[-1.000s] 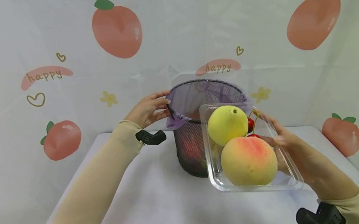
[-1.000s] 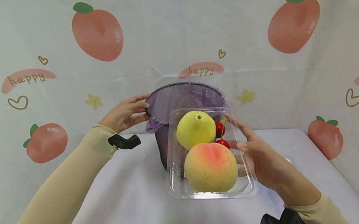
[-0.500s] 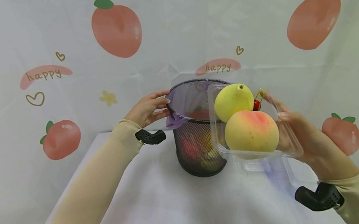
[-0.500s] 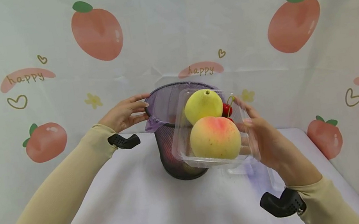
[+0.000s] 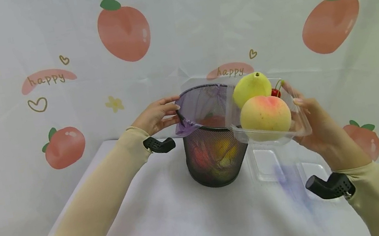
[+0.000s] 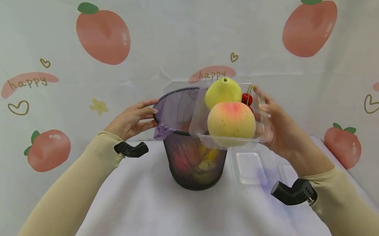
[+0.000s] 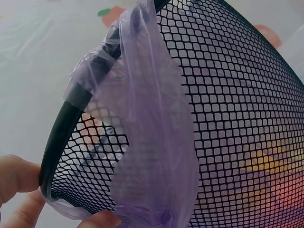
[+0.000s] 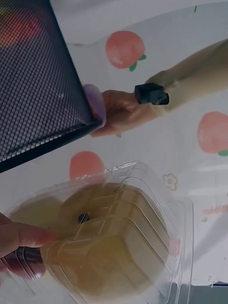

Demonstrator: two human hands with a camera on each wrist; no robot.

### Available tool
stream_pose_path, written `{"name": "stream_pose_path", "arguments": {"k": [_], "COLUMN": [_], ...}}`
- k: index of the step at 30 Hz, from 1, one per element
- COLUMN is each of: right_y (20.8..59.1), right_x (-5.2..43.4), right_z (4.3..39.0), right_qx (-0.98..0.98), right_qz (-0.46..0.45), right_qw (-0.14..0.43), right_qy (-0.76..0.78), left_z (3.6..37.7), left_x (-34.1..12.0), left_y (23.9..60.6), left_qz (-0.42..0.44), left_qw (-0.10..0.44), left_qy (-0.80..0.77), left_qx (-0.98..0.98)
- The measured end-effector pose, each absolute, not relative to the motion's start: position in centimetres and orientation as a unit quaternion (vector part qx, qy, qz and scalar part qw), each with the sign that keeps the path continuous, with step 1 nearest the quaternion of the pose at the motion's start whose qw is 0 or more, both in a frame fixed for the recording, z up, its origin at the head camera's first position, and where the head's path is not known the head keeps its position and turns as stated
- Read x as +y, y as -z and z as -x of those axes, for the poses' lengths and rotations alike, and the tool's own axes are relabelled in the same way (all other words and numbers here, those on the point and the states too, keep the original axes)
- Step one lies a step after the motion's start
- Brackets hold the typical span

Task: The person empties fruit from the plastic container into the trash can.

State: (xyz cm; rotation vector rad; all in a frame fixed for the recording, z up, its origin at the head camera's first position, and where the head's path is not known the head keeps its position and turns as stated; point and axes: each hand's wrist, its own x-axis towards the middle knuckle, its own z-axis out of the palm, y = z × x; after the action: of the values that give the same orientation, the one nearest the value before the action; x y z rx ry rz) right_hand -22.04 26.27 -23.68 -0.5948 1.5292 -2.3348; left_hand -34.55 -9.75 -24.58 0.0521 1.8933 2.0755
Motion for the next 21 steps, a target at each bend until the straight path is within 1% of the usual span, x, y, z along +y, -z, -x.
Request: {"name": "stream_pose_path", "arguments": {"k": [10, 14, 21], "right_y": [22.3, 21.8, 21.2], "right_x": [26.4, 26.5, 26.2], "right_z": [24.0, 24.6, 25.6], "right_qx": [0.495, 0.529, 0.526], "right_qz": [0.202, 0.168, 0.122], "right_qw": [0.126, 0.103, 0.093], "right_qy": [0.835, 0.825, 0.837], "left_z": [34.6, 34.6, 34.6], "left_x": [-9.8, -9.8, -9.7], "left_y": [24.5, 24.6, 24.5], "left_qz": [-0.021, -0.021, -0.015], "left_qw": [0.165, 0.166, 0.164], "left_qy": [-0.724, -0.727, -0.726], "left_qx": [0.670, 0.666, 0.668]}}
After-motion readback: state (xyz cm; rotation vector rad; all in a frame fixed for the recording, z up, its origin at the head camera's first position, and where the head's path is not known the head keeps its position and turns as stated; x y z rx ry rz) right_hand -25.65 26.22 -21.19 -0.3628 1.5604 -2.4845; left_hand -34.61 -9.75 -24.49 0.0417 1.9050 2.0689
